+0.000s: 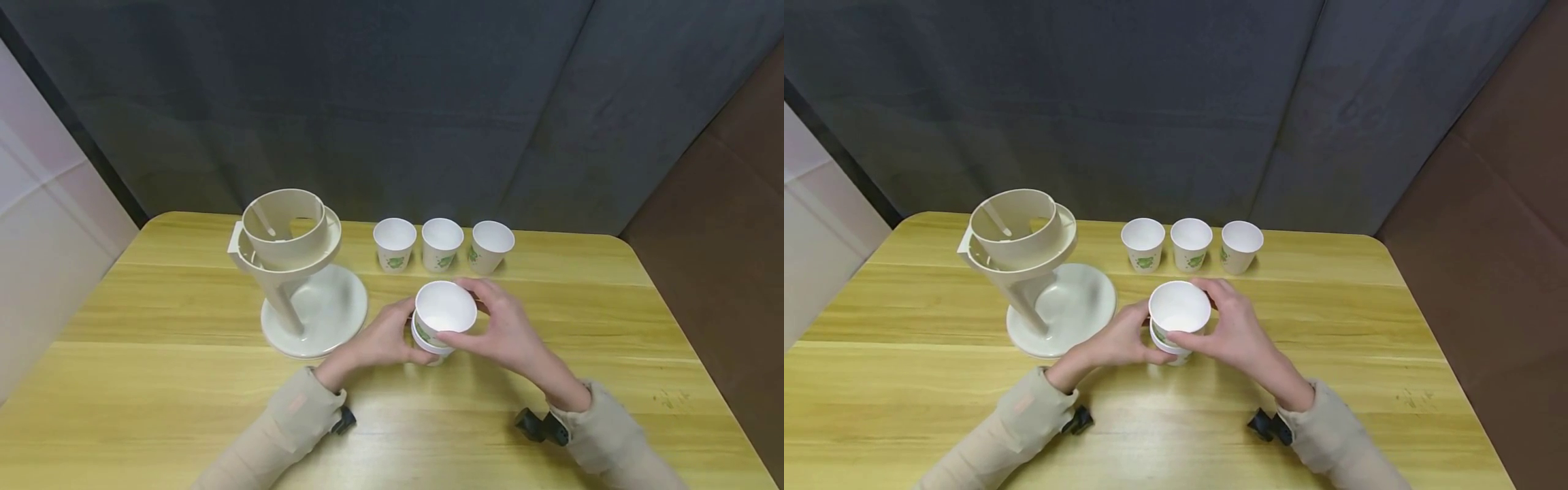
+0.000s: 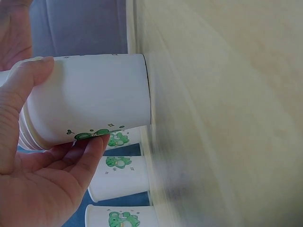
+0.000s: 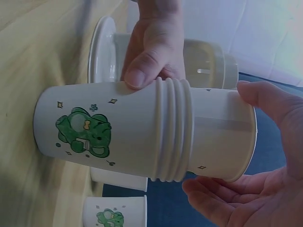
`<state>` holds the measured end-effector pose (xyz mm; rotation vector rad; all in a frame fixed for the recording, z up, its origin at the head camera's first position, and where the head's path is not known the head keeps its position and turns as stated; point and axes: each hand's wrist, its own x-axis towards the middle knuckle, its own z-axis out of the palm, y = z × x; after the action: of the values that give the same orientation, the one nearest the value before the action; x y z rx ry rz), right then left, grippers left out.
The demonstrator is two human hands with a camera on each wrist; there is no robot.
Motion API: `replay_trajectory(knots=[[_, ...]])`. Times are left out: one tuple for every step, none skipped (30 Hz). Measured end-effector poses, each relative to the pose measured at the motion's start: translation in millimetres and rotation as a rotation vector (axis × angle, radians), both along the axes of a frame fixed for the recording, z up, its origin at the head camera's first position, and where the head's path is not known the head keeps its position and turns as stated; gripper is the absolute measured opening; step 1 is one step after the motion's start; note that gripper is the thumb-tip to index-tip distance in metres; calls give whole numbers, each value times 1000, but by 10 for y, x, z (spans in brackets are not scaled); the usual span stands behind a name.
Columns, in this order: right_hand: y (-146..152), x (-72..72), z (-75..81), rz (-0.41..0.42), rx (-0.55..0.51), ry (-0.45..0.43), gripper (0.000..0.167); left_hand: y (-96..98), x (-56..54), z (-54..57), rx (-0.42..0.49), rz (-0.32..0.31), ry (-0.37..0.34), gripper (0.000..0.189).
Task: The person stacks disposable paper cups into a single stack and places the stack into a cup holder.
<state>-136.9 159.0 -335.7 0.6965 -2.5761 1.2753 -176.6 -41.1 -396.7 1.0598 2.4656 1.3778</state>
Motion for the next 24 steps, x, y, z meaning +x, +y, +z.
replay_trajectory(knots=[[-2,-2,-11,1,0,-1,64,0,1,0,0,-1,0,77],[-3,-5,-22,3,0,-2,65,-1,1,-1,1,-2,-1,78],[-3,-8,-33,3,-1,-2,65,-1,0,-1,2,-4,-4,77],[-3,-12,-44,3,1,-2,64,-1,1,-1,2,-4,-5,77],[-3,-15,-54,3,2,-1,64,-1,1,0,1,-3,-10,77],[-4,-18,-63,5,2,1,63,-1,1,1,3,-5,-14,77],[-3,-20,-73,5,5,3,63,-1,1,1,5,-6,-18,76],[-4,-23,-84,6,6,3,62,-1,1,2,5,-6,-21,76],[-4,-25,-95,6,9,5,62,-1,0,1,4,-5,-22,76],[-5,-26,-106,6,12,6,61,0,0,3,3,-4,-20,76],[-5,-27,-117,8,14,9,61,0,-1,1,3,-4,-22,75],[-5,-28,-128,9,16,10,61,0,-2,1,2,-3,-23,75],[-4,-28,-139,9,17,11,62,1,-2,1,1,-3,-23,75],[-4,-27,-147,11,18,12,62,1,-3,1,0,-3,-22,75],[-4,-26,-154,11,18,12,62,0,-2,2,0,-3,-23,75],[-3,-24,-161,13,18,11,62,1,-3,1,0,-3,-24,75],[-2,-24,-166,13,20,11,62,1,-4,-2,-1,-3,-26,75],[-1,-23,-170,13,20,7,62,2,-5,-3,-2,-3,-26,75],[0,-23,-175,14,19,5,62,2,-7,-5,-2,-2,-28,75],[1,-23,-180,15,19,2,62,3,-7,-8,-2,0,-30,75],[2,-24,-185,17,19,0,63,4,-8,-10,-3,0,-31,75],[3,-25,-191,18,19,-2,63,5,-8,-11,-3,0,-34,75],[4,-27,-197,20,19,-4,63,3,-6,-7,-1,0,-33,75],[5,-28,-204,22,19,-6,63,3,-4,-5,-1,1,-34,75]])
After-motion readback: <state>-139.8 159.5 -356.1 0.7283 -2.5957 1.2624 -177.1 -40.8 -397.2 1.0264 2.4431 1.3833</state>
